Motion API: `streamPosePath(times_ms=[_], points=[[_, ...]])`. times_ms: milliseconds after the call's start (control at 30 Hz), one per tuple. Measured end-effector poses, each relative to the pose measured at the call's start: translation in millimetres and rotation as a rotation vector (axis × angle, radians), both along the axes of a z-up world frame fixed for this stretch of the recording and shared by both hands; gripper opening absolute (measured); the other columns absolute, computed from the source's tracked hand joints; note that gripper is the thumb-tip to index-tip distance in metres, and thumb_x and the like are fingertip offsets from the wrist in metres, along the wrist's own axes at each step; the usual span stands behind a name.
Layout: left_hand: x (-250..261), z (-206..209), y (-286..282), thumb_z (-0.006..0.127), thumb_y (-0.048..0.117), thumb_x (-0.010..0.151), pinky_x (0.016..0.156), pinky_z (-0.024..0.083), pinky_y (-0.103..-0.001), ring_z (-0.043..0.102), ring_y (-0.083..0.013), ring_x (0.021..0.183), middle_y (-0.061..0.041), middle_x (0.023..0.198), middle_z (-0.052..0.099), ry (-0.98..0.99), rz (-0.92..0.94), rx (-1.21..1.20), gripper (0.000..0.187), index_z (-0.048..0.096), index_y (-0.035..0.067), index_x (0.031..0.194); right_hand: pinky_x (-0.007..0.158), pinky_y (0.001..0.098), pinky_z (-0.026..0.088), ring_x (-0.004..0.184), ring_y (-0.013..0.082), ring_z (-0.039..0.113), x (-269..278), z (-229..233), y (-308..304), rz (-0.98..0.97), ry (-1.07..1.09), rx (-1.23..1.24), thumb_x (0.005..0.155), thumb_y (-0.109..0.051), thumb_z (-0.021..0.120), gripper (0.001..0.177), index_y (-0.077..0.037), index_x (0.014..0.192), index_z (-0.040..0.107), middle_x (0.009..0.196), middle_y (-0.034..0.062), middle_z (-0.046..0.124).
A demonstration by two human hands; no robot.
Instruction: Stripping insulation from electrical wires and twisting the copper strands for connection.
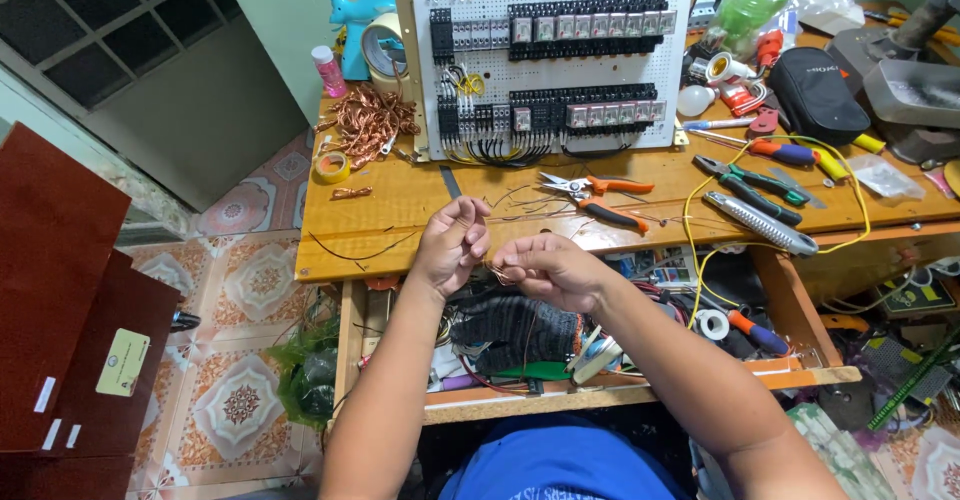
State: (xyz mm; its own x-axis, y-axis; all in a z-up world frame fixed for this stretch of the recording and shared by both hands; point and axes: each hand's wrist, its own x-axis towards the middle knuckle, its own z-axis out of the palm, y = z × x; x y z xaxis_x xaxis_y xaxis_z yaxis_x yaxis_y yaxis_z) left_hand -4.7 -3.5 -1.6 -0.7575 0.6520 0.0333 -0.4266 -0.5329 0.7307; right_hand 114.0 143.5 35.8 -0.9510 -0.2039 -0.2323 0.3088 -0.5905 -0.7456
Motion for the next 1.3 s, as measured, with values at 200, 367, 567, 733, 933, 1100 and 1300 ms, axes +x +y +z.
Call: streamPosePath(times_ms=[200, 367, 567, 733, 933, 1100, 1300], points=[[7, 12, 0, 0.063, 0.035, 0.103, 0.033, 0.033, -0.013, 0.044, -0.0078, 0.043, 0.003, 0.056, 0.034, -0.009, -0.049, 0.009, 0.031, 0.063, 0.005, 0.093, 0.034, 0.0137, 0.023, 0.038, 0.0011, 0.029, -1, -5, -9, -0.047, 0.053, 0.132, 0.103, -0.016, 0.062, 0.022, -0.004, 0.084, 0.059, 0.059, -0.0036, 0.036], [-4, -9, 5, 0.062, 0.034, 0.103, 0.037, 0.043, -0.018, 0.042, -0.0066, 0.043, 0.004, 0.055, 0.034, 0.001, 0.023, -0.001, 0.032, 0.062, 0.006, 0.088, 0.034, 0.0172, 0.020, 0.037, 0.0041, 0.027, -12, -26, -18, -0.170, 0.099, 0.282, 0.099, -0.012, 0.065, 0.024, -0.004, 0.078, 0.059, 0.054, -0.0012, 0.035], [-15, -23, 3, 0.059, 0.034, 0.105, 0.036, 0.028, -0.014, 0.039, -0.0053, 0.045, 0.005, 0.058, 0.032, -0.028, 0.114, 0.010, 0.030, 0.059, 0.009, 0.089, 0.041, 0.0159, 0.030, 0.042, 0.0043, 0.041, -9, -27, -24, -0.311, 0.412, 0.671, 0.101, -0.011, 0.065, 0.017, -0.004, 0.086, 0.066, 0.046, -0.0005, 0.047], [-21, -15, -3, 0.057, 0.035, 0.106, 0.036, 0.027, -0.014, 0.040, -0.0054, 0.045, 0.005, 0.058, 0.033, -0.073, 0.155, 0.060, 0.030, 0.057, 0.010, 0.090, 0.045, 0.0177, 0.036, 0.043, 0.0080, 0.042, -10, -42, -23, -0.447, 0.536, 0.791, 0.105, -0.016, 0.060, 0.018, -0.005, 0.094, 0.068, 0.045, 0.0014, 0.052], [-30, -22, -5, 0.053, 0.037, 0.107, 0.037, 0.026, -0.015, 0.042, -0.0059, 0.048, 0.006, 0.061, 0.036, -0.122, 0.253, 0.144, 0.028, 0.058, 0.013, 0.094, 0.043, 0.0233, 0.040, 0.046, 0.0142, 0.049, -3, -13, -20, -0.445, 0.781, 0.554, 0.104, -0.012, 0.058, 0.022, -0.003, 0.084, 0.061, 0.061, 0.0128, 0.059], [-30, -20, -7, 0.055, 0.037, 0.107, 0.038, 0.028, -0.014, 0.044, -0.0061, 0.050, 0.006, 0.062, 0.037, -0.139, 0.274, 0.218, 0.027, 0.060, 0.013, 0.095, 0.048, 0.0257, 0.045, 0.057, 0.0167, 0.052, -13, -35, 0, -0.503, 0.713, 0.176, 0.109, -0.018, 0.052, 0.023, -0.002, 0.092, 0.052, 0.080, 0.0156, 0.050], [-23, -17, -5, 0.056, 0.039, 0.106, 0.037, 0.032, -0.015, 0.048, -0.0064, 0.049, 0.005, 0.062, 0.040, -0.046, 0.281, 0.119, 0.030, 0.060, 0.012, 0.096, 0.048, 0.0207, 0.044, 0.051, 0.0073, 0.050, -16, -10, 19, -0.723, 0.421, 0.416, 0.105, -0.011, 0.059, 0.016, -0.005, 0.120, 0.058, 0.097, 0.0088, 0.060]])
